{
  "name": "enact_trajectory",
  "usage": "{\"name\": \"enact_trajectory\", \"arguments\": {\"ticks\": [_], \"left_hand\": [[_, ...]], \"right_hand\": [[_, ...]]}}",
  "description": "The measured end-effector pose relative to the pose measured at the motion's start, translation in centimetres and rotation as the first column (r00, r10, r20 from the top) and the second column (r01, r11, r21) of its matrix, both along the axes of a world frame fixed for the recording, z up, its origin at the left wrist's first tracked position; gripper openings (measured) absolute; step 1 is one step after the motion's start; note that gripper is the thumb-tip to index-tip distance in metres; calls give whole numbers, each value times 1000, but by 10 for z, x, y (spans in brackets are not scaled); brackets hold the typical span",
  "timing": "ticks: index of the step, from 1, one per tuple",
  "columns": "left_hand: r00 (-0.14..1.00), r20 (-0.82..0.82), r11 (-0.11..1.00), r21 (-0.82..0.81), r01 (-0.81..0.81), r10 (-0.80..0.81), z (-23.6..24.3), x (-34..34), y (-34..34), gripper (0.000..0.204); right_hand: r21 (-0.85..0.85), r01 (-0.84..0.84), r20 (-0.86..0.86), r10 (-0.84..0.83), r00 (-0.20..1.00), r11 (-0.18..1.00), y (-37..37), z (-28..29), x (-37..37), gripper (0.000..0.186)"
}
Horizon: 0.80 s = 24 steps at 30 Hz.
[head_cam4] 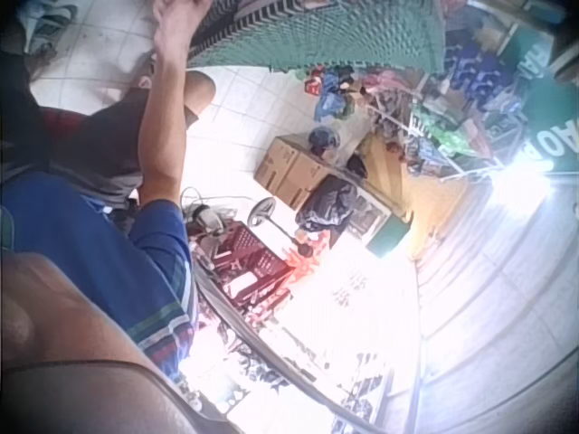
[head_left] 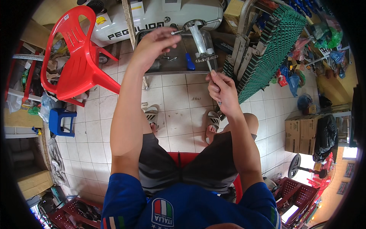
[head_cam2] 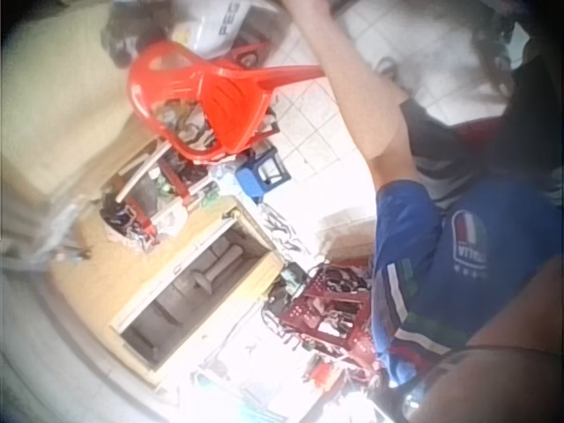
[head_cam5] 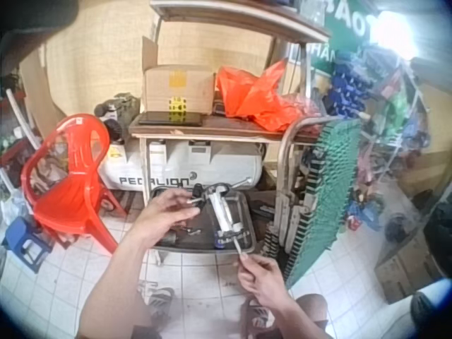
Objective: The person disassembles a metallic motor component by hand and using a screwdriver, removing screws and pulling apart the housing while seated.
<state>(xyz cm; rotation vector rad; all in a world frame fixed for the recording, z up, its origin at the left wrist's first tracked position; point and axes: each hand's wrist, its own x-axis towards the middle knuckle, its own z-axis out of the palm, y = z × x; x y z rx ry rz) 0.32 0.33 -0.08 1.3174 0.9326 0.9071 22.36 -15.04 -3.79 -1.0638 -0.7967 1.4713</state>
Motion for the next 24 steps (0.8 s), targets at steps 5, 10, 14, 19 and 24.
{"name": "enact_trajectory", "arguments": {"ticks": [5,10,14,19,24], "left_hand": [[990,101,993,-70,-94,101,5,2,-4,51],[998,-2,987,-154,54,-55,5,-6,4,56],[994,-12,974,201,-102,106,-3,3,-5,54],[998,61,988,-155,8,1,8,-4,3,52],[1000,-11,999,-34,9,-9,2,-2,2,52]], "right_hand": [[-6,13,8,-13,1000,1000,0,2,0,31],[2,2,-9,-2,1000,1000,0,1,0,31],[-4,3,0,-3,1000,1000,0,1,-1,31],[-3,17,-5,-17,1000,1000,-1,1,0,31],[-2,5,2,-5,1000,1000,0,1,-1,31]]}}
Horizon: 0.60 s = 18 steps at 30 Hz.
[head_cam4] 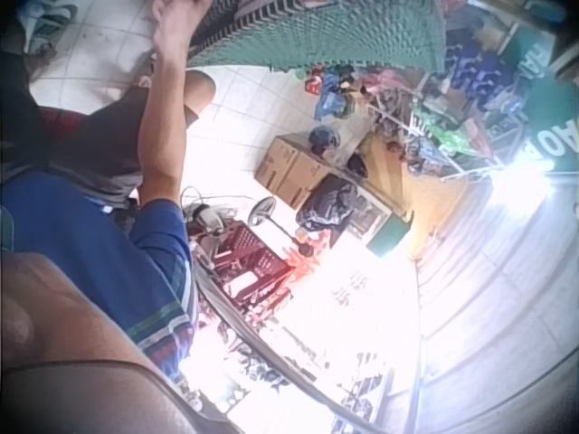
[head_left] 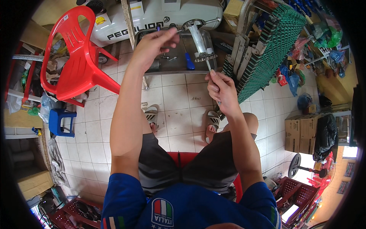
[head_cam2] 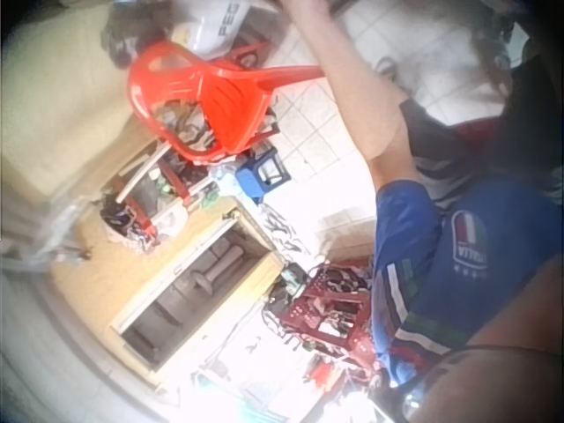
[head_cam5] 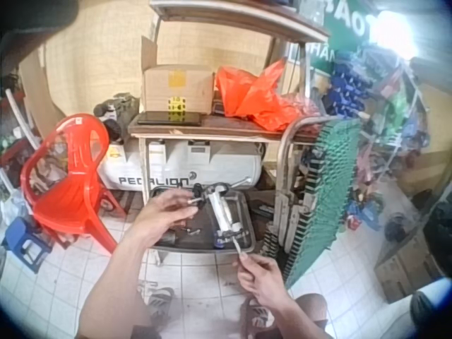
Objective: The person disassembles a metallic motor component by hand and using a screwdriver, removing screws and pulling apart the housing while seated.
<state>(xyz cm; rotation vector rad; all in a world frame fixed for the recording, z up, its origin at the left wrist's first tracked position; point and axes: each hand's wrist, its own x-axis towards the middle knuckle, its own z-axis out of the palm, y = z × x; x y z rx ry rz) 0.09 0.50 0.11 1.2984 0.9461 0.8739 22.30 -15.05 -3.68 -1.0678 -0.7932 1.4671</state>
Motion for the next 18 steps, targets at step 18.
{"name": "enact_trajectory", "arguments": {"ticks": [18], "left_hand": [[983,120,989,-58,-136,142,3,0,-1,53]], "right_hand": [[-6,-9,-7,9,1000,1000,2,0,-5,31]]}}
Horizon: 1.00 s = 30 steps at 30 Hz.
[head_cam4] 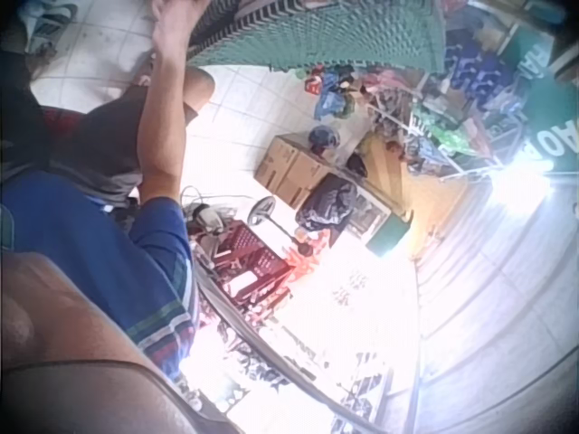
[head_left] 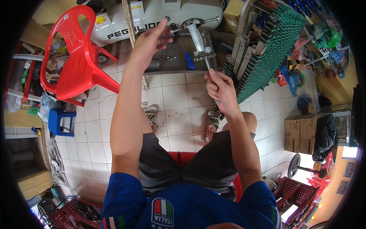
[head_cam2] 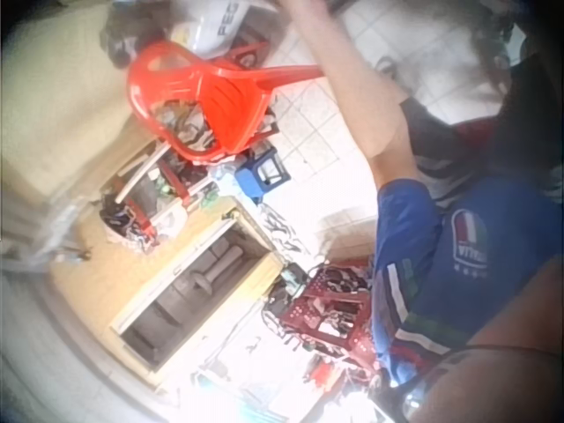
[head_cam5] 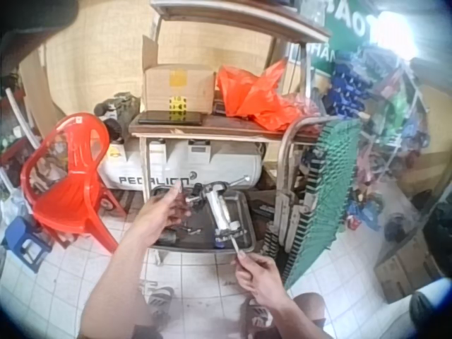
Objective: The person disassembles a metallic motor component by hand and using a screwdriver, removing screws and pulling apart the housing while seated.
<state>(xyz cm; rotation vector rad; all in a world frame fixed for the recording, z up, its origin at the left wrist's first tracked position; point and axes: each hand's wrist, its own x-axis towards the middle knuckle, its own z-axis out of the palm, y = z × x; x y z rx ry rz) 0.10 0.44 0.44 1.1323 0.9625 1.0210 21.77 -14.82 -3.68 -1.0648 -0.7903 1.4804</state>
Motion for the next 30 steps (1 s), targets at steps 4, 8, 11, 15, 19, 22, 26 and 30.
{"name": "enact_trajectory", "arguments": {"ticks": [4,8,11,15,19,22,26,30], "left_hand": [[993,-27,992,-64,113,-115,-8,2,7,48],[994,15,994,0,110,-110,-23,3,14,46],[995,11,995,-36,97,-97,-30,1,19,55],[987,-135,996,-52,79,-85,-32,2,27,68],[972,-149,983,-68,172,-180,-30,3,40,76],[904,-256,940,-113,322,-341,-27,2,46,73],[897,-329,940,66,334,-295,-28,2,45,59],[831,-497,935,99,341,-250,-22,-7,53,64]], "right_hand": [[-13,5,-10,-5,1000,1000,-1,1,-1,31],[-24,15,-19,-15,1000,1000,3,1,-5,31],[-27,11,16,-10,1000,1000,5,-1,-5,32],[-55,39,36,-37,999,998,5,-1,1,32],[-73,54,32,-52,998,996,10,-7,3,32],[-87,54,43,-50,998,995,18,-11,-1,31],[-99,56,-29,-59,998,994,29,-15,-7,32],[-90,73,6,-72,997,993,43,-13,-5,31]]}}
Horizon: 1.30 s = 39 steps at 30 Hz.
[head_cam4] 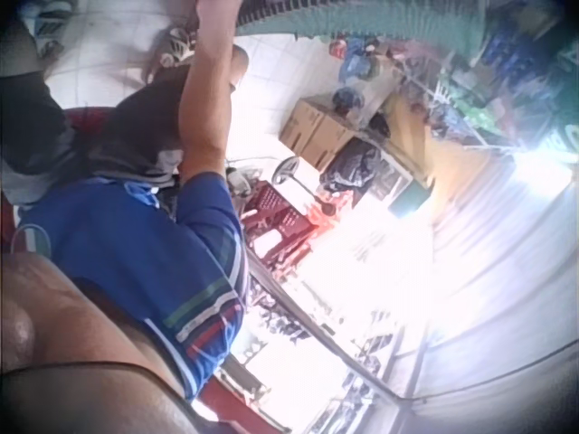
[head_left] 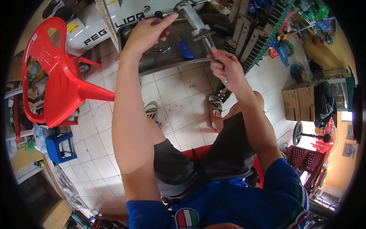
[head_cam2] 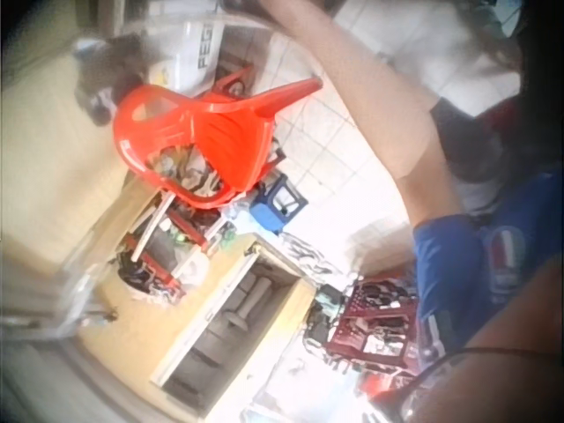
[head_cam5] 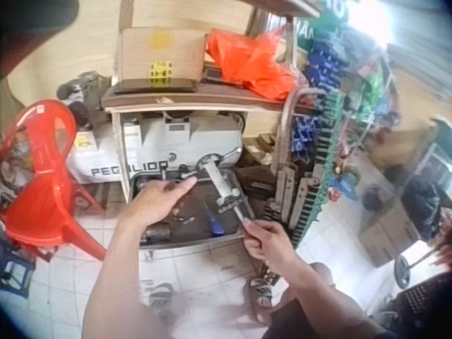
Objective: The person disassembles a metallic motor component by hand and using a screwdriver, removing screws and pulling apart the housing while seated.
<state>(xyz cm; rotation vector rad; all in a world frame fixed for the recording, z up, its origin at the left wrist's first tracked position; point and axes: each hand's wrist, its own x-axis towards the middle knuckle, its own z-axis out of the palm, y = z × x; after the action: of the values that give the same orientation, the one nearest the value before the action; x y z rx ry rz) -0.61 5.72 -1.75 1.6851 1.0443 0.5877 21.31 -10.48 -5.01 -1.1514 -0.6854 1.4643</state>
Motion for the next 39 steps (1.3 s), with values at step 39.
{"name": "enact_trajectory", "arguments": {"ticks": [39], "left_hand": [[746,-650,983,181,-28,141,-53,-16,24,53]], "right_hand": [[41,28,941,-30,-337,999,106,-96,51,27]]}}
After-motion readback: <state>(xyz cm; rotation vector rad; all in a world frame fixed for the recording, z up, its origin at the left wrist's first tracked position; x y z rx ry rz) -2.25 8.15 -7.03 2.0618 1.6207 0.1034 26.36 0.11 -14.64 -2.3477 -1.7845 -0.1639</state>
